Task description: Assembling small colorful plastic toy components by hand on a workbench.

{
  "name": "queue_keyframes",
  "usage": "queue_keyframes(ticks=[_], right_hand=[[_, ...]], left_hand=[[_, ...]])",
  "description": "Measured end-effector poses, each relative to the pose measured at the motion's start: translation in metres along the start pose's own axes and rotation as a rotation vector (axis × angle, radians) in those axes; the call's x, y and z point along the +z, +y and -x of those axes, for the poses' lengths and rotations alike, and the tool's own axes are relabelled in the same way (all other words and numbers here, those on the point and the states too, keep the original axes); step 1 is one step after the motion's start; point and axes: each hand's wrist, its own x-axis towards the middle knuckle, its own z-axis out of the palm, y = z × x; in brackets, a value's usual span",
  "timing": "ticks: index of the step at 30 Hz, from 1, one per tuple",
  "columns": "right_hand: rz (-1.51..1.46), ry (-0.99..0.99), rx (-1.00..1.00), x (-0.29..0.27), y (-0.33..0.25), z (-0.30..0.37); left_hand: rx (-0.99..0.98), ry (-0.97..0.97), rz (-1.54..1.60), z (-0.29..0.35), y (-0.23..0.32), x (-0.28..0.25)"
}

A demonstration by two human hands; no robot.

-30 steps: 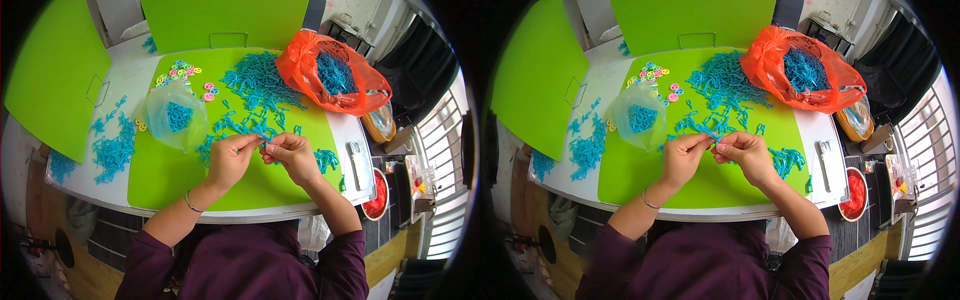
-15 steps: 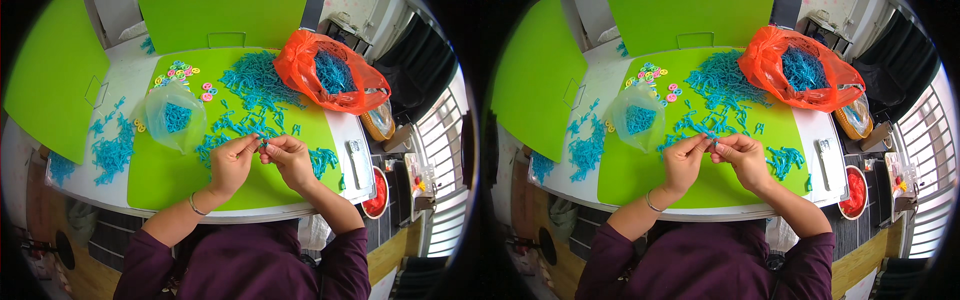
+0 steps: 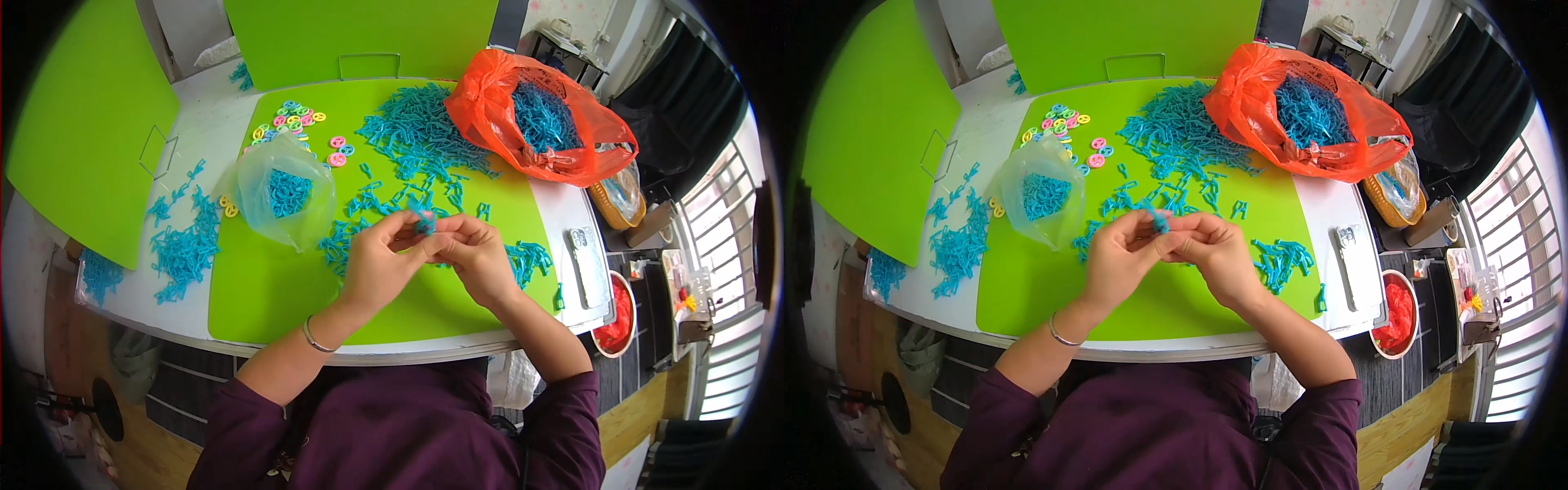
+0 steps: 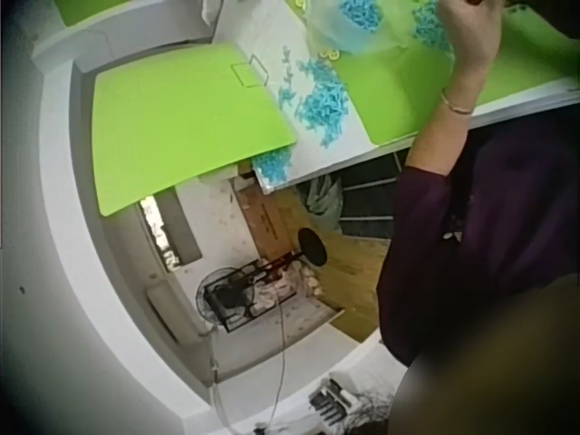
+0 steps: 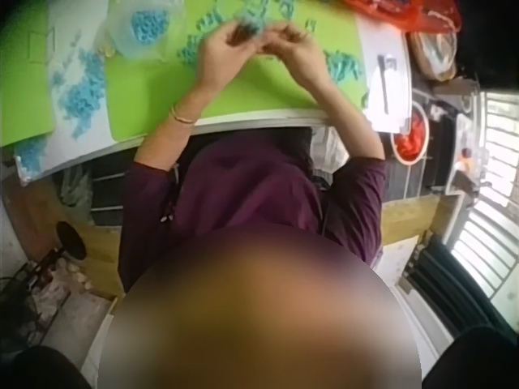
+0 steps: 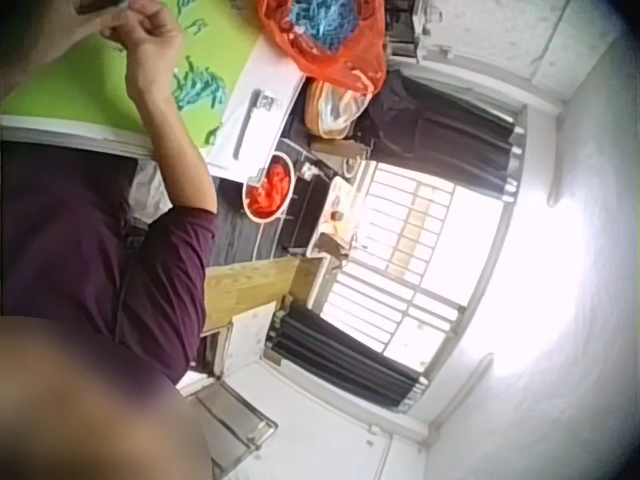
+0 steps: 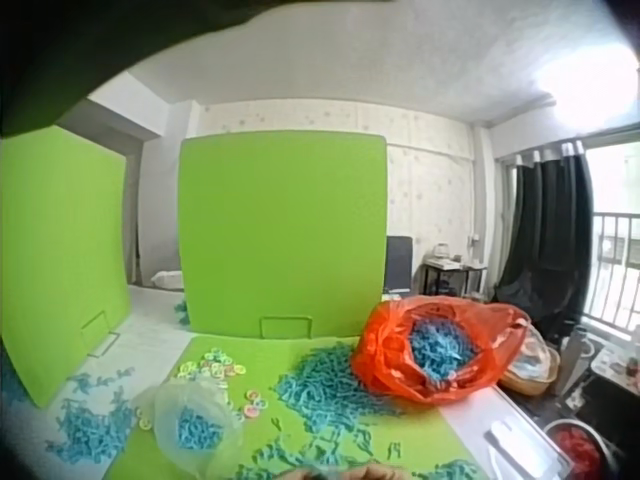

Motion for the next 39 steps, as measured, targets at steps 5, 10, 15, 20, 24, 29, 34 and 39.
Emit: queue_keyframes(ticks=[5,10,15,20,24,29,34,39], right_hand=[[0.257,-0.176,0.047,-0.002,-0.009,-0.008],[0.982,0.101,-0.06,-0.055,-0.036,-0.023],[1.552,0.152,-0.154,-0.06,-0.043,-0.044],[1.634,0.242,-0.209,-0.079,-0.017,-0.078],[1.579,0.197,-0.204,-0.072,-0.017,-0.085],[1.252,0.096,-0.086,-0.074,-0.026,-0.068],[1.272,0.182,-0.125,-0.084,-0.035,-0.053],[1.008,0.132,-0.025,-0.084,-0.037,-0.045]], left_hand=[[-0.078,0.032,-0.161,-0.004,0.044,-0.033],[0.104,0.323,-0.58,0.003,0.077,-0.106],[0.162,0.561,-0.785,0.043,0.07,-0.248],[-0.025,0.564,-1.421,0.061,0.062,-0.284],[0.118,0.685,-1.518,0.048,0.066,-0.238],[0.425,0.386,-1.365,0.025,0.079,-0.149],[0.451,-0.013,-1.119,-0.001,0.06,-0.07],[0.367,-0.38,-1.103,-0.029,0.015,-0.028]])
